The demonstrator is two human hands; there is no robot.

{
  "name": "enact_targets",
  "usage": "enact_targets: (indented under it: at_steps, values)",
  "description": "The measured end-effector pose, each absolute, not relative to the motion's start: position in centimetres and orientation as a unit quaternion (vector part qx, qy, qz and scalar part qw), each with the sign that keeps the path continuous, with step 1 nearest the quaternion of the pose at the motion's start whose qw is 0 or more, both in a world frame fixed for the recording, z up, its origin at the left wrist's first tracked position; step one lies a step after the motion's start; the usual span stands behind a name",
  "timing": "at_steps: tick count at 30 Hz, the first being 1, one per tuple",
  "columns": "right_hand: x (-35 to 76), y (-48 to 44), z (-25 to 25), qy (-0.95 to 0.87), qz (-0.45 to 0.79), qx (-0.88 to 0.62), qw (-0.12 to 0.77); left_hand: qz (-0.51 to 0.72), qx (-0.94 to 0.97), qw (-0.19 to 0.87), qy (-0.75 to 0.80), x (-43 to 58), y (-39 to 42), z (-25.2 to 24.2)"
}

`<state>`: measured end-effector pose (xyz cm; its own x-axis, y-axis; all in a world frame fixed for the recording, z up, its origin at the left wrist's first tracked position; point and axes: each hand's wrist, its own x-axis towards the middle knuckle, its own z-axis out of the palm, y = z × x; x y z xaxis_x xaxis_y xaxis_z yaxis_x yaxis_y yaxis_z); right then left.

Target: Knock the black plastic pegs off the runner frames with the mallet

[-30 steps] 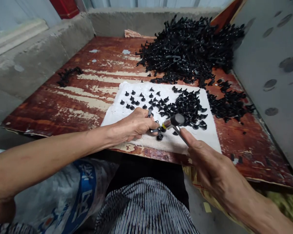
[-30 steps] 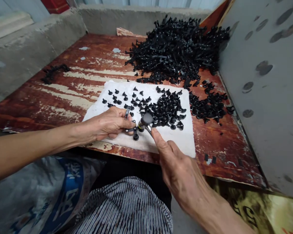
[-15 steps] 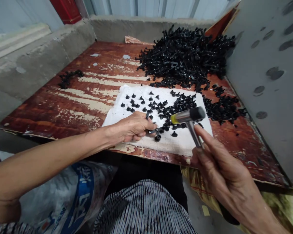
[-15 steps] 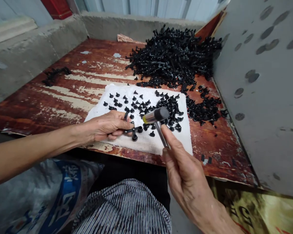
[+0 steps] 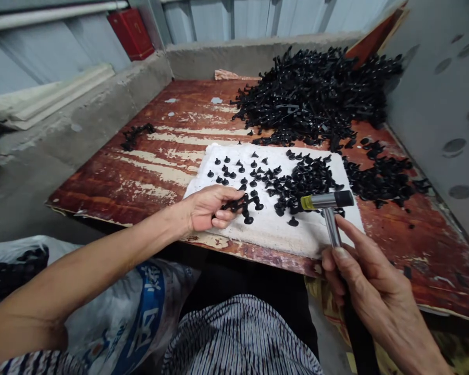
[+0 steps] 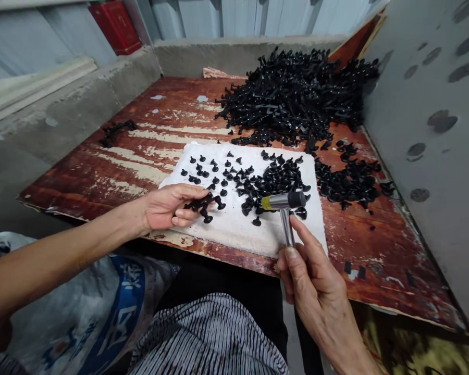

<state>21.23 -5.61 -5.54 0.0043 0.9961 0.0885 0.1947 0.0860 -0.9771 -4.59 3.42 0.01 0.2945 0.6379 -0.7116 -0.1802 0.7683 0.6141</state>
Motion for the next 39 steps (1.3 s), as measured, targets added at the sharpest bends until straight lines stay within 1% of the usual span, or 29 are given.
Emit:
enact_targets:
  at_steps: [10,13,17,20,28,39]
  values:
    - [21.5,-5.6,-5.6,-0.561,0.430,-0.534,0.463,0.264,0.241,0.748,0.559,-4.7,3.7,-0.1]
    - [21.4,-5.6,-5.7,-0.554,0.439,-0.536,0.460,0.249,0.327,0.708,0.574,-4.7,3.6,0.2]
    - [21.4,-5.6,-5.6,-0.548,0.440,-0.541,0.462,0.205,0.504,0.614,0.572,-4.9,3.7,0.7]
    - [21.4,-5.6,-5.5,-0.544,0.440,-0.542,0.465,0.184,0.571,0.570,0.562,-5.0,4.1,0.7]
    - [21.2,-5.4,-5.4,-0.531,0.443,-0.560,0.456,0.147,0.596,0.560,0.556,-5.3,4.9,-0.1]
    - [21.3,-5.3,-5.2,-0.527,0.447,-0.562,0.455,0.146,0.561,0.606,0.545,-5.6,4.9,-0.5]
